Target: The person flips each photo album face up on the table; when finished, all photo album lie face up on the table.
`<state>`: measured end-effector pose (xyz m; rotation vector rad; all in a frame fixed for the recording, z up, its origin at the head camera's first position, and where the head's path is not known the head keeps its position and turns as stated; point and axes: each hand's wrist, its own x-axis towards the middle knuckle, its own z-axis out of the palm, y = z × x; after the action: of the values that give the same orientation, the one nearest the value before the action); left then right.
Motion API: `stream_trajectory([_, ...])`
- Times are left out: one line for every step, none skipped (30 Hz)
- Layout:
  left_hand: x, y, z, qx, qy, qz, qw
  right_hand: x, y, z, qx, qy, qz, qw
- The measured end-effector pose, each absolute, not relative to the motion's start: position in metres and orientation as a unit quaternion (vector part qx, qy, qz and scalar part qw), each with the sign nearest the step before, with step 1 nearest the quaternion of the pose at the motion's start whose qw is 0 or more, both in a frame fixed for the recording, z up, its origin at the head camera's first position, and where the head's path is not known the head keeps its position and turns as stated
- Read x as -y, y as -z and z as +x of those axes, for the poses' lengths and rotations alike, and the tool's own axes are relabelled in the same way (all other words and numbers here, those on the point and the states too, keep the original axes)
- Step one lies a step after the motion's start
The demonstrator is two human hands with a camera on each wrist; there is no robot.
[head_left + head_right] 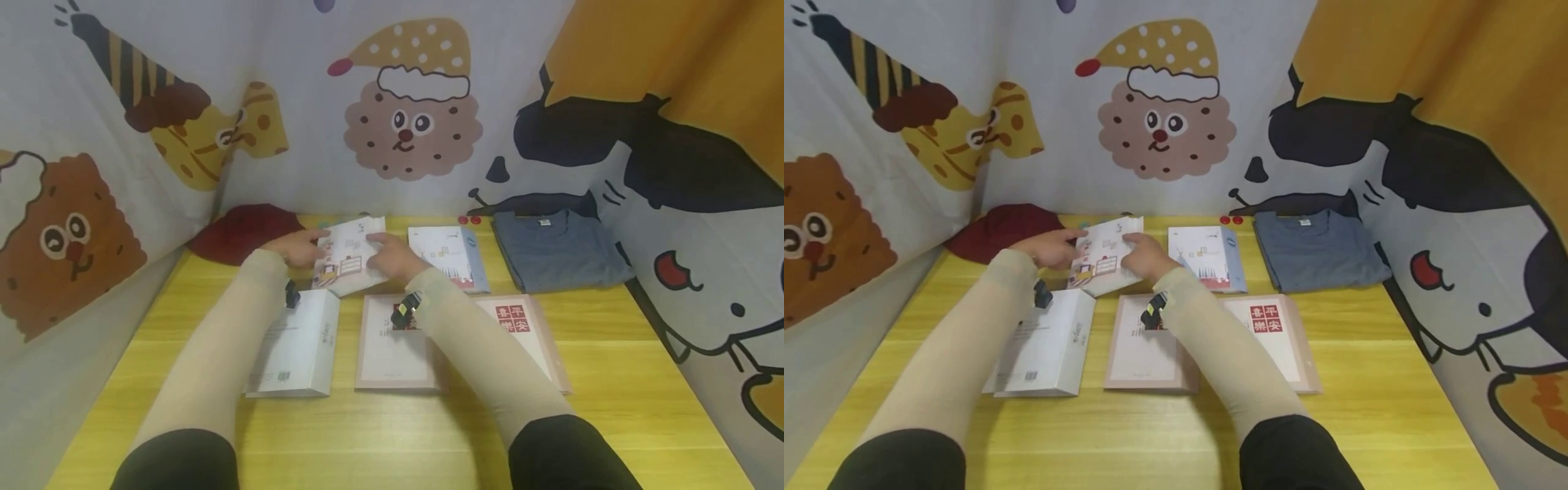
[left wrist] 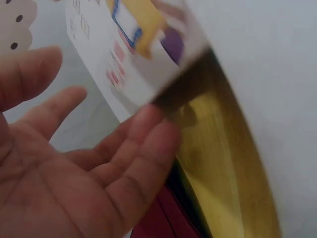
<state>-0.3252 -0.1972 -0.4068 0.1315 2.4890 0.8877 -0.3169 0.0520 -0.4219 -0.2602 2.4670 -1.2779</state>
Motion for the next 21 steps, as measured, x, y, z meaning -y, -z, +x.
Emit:
stream_trajectory([0.197,0.408,-0.326,-0.910,-0.324,0.043,0.255,-0.053,0.423,-0.317,-0.873,0.447,-0.090,0.174])
stream_trajectory([0.196,0.409,-0.326,-0.910,-0.319,0.041,0.263,-0.055,0.424,-0.318,-0.875,0.444,-0.091,0.172])
stream_trajectory([0.195,0.411,-0.327,-0.907,-0.319,0.038,0.271,-0.056,0.426,-0.318,-0.877,0.439,-0.091,0.172])
stream_trajectory([0.195,0.412,-0.328,-0.903,-0.325,0.036,0.279,-0.057,0.426,-0.318,-0.878,0.436,-0.091,0.176])
stream_trajectory([0.195,0.413,-0.328,-0.900,-0.329,0.041,0.283,-0.059,0.427,-0.318,-0.881,0.429,-0.091,0.179])
stream_trajectory([0.195,0.414,-0.328,-0.899,-0.331,0.054,0.282,-0.060,0.428,-0.318,-0.883,0.422,-0.090,0.184])
stream_trajectory([0.195,0.415,-0.329,-0.898,-0.334,0.060,0.280,-0.061,0.428,-0.318,-0.886,0.413,-0.085,0.191])
stream_trajectory([0.195,0.416,-0.330,-0.897,-0.338,0.064,0.277,-0.062,0.428,-0.318,-0.889,0.404,-0.082,0.199])
stream_trajectory([0.195,0.417,-0.330,-0.894,-0.348,0.061,0.277,-0.063,0.428,-0.318,-0.893,0.392,-0.079,0.206])
stream_trajectory([0.195,0.417,-0.330,-0.890,-0.356,0.064,0.277,-0.064,0.427,-0.319,-0.896,0.381,-0.074,0.215])
stream_trajectory([0.195,0.418,-0.331,-0.888,-0.361,0.062,0.276,-0.065,0.427,-0.319,-0.899,0.370,-0.070,0.222])
stream_trajectory([0.195,0.419,-0.331,-0.883,-0.373,0.056,0.280,-0.066,0.427,-0.319,-0.902,0.361,-0.066,0.228])
stream_trajectory([0.195,0.420,-0.332,-0.878,-0.383,0.047,0.283,-0.067,0.427,-0.320,-0.904,0.353,-0.062,0.234])
stream_trajectory([0.196,0.420,-0.332,-0.873,-0.392,0.040,0.286,-0.067,0.427,-0.320,-0.904,0.349,-0.061,0.238])
stream_trajectory([0.196,0.420,-0.332,-0.872,-0.394,0.038,0.287,-0.067,0.427,-0.321,-0.905,0.346,-0.058,0.242])
stream_trajectory([0.196,0.421,-0.332,-0.869,-0.400,0.033,0.287,-0.067,0.427,-0.321,-0.904,0.344,-0.053,0.247])
stream_trajectory([0.197,0.421,-0.332,-0.868,-0.404,0.033,0.287,-0.067,0.427,-0.321,-0.905,0.340,-0.051,0.252])
stream_trajectory([0.197,0.421,-0.332,-0.865,-0.409,0.034,0.288,-0.067,0.426,-0.322,-0.906,0.335,-0.052,0.255])
stream_trajectory([0.198,0.421,-0.332,-0.864,-0.412,0.035,0.286,-0.066,0.426,-0.322,-0.906,0.329,-0.053,0.259])
stream_trajectory([0.198,0.421,-0.332,-0.865,-0.412,0.037,0.284,-0.065,0.425,-0.322,-0.907,0.326,-0.054,0.262])
stream_trajectory([0.199,0.421,-0.332,-0.866,-0.409,0.042,0.283,-0.064,0.424,-0.322,-0.907,0.323,-0.056,0.266])
